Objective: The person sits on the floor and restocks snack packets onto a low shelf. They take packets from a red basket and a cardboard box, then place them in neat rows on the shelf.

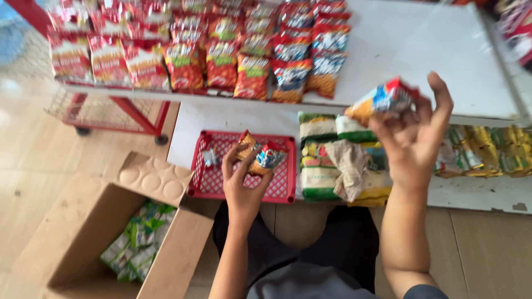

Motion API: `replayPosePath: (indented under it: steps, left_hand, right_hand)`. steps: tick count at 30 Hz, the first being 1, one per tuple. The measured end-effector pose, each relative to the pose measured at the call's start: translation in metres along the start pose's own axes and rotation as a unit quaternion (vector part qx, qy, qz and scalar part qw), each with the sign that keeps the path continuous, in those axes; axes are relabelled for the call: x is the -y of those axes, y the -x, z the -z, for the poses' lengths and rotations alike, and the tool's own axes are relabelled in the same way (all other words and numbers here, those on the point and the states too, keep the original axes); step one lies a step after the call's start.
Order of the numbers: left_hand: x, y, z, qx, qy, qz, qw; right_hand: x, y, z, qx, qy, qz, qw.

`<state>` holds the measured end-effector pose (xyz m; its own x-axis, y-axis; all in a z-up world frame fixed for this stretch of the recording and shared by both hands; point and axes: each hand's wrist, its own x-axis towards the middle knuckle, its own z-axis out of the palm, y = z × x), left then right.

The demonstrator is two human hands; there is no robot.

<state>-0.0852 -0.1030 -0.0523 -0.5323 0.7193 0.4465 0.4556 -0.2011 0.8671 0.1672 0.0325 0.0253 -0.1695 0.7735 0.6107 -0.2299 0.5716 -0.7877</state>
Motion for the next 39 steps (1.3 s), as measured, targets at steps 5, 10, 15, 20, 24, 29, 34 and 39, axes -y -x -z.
replayPosePath:
  steps: [5, 10, 15, 20, 24, 29, 34, 39]
  left_hand:
    - [-0.041, -0.005, -0.005, 0.024, -0.005, -0.046, 0.999]
    - [-0.057, -0.002, -0.013, 0.029, -0.004, -0.050, 0.998]
    - [-0.059, 0.009, -0.014, 0.031, 0.007, -0.039, 0.999]
    - [-0.055, 0.013, -0.003, 0.008, -0.016, -0.042, 0.999]
    - [-0.052, 0.013, 0.004, 0.003, -0.011, -0.038, 0.999]
    - [-0.049, 0.015, 0.002, 0.008, -0.014, -0.033, 0.999]
    - [-0.047, 0.018, -0.001, 0.017, -0.021, -0.031, 0.999]
    - [-0.046, 0.020, -0.003, 0.023, -0.016, -0.026, 0.999]
  right_hand:
    - [0.008, -0.055, 0.013, 0.035, 0.058, 0.011, 0.998]
    - [-0.001, -0.066, -0.014, 0.095, 0.117, -0.002, 0.989]
    - [-0.015, -0.065, -0.045, 0.110, 0.160, -0.008, 0.981]
    - [-0.025, -0.064, -0.050, 0.109, 0.289, 0.094, 0.947]
    - [-0.025, -0.064, -0.051, 0.105, 0.273, 0.043, 0.955]
    - [-0.014, -0.058, -0.054, 0.131, 0.299, 0.046, 0.944]
    - [-0.011, -0.060, -0.055, 0.130, 0.327, 0.058, 0.934]
    - [-0.016, -0.062, -0.054, 0.128, 0.374, 0.109, 0.912]
